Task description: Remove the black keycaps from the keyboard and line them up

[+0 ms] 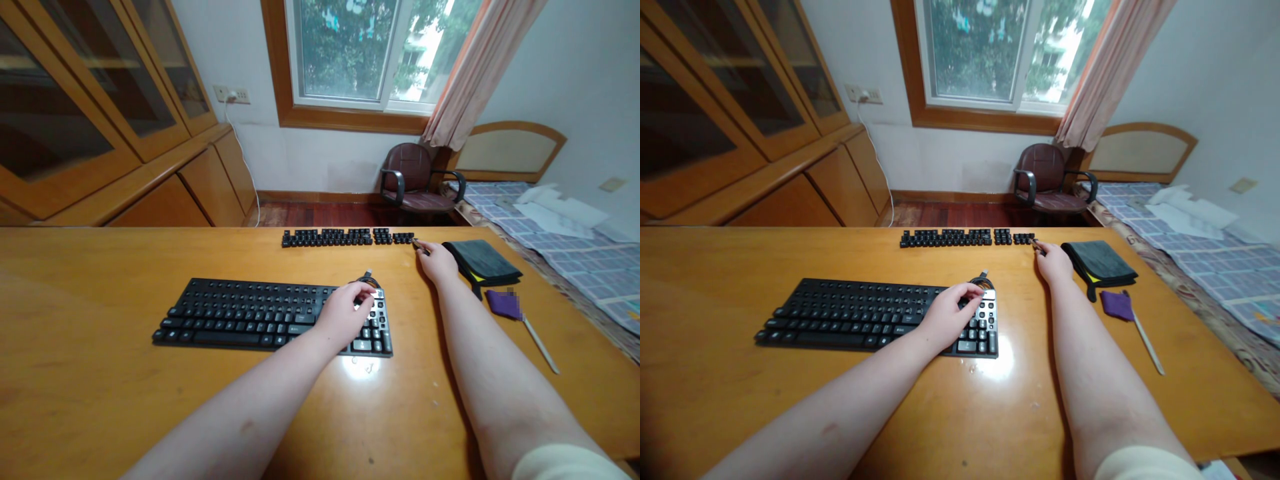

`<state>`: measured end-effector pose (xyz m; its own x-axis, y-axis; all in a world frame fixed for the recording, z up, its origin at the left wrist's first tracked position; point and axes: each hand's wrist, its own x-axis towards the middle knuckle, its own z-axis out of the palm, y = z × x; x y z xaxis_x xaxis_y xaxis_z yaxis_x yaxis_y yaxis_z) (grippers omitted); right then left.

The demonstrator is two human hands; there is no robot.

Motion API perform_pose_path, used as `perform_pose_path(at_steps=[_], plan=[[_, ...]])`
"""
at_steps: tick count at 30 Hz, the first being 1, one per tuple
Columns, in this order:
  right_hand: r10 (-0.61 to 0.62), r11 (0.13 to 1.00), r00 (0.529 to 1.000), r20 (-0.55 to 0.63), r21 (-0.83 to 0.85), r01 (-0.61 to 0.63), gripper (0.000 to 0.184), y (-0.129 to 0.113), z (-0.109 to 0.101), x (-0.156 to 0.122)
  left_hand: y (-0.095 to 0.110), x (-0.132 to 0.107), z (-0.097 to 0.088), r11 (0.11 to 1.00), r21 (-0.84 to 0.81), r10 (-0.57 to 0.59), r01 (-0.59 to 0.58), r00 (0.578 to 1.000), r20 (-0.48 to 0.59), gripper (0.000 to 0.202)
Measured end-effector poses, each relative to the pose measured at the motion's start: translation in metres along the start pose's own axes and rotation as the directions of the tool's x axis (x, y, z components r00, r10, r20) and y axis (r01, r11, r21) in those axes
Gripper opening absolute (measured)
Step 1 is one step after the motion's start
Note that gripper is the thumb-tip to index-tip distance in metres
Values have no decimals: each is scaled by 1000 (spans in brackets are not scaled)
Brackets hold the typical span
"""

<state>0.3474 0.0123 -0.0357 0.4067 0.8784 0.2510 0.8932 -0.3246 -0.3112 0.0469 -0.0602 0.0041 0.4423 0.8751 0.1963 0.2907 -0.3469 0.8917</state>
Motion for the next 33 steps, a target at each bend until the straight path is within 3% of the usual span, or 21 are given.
perform_pose_path(at_steps=[21, 29, 31, 33], plan=[[-5, 1000, 1000, 5, 13, 5, 37, -1, 0, 0, -2, -1, 1, 1000, -7, 13, -14, 1000, -15, 16], [-34, 990, 979, -202, 131, 61, 30, -4, -7, -12, -4, 0, 1, 998, 49, 42, -42, 999, -2, 16], [-17, 976, 954, -298, 201, 81, 34, -13, -17, -22, -2, -1, 1, 989, 127, 76, -77, 997, 14, 16], [-10, 940, 895, -445, 302, 160, 38, -30, -33, -36, 1, -4, 1, 964, 221, 143, -147, 989, 34, 16]])
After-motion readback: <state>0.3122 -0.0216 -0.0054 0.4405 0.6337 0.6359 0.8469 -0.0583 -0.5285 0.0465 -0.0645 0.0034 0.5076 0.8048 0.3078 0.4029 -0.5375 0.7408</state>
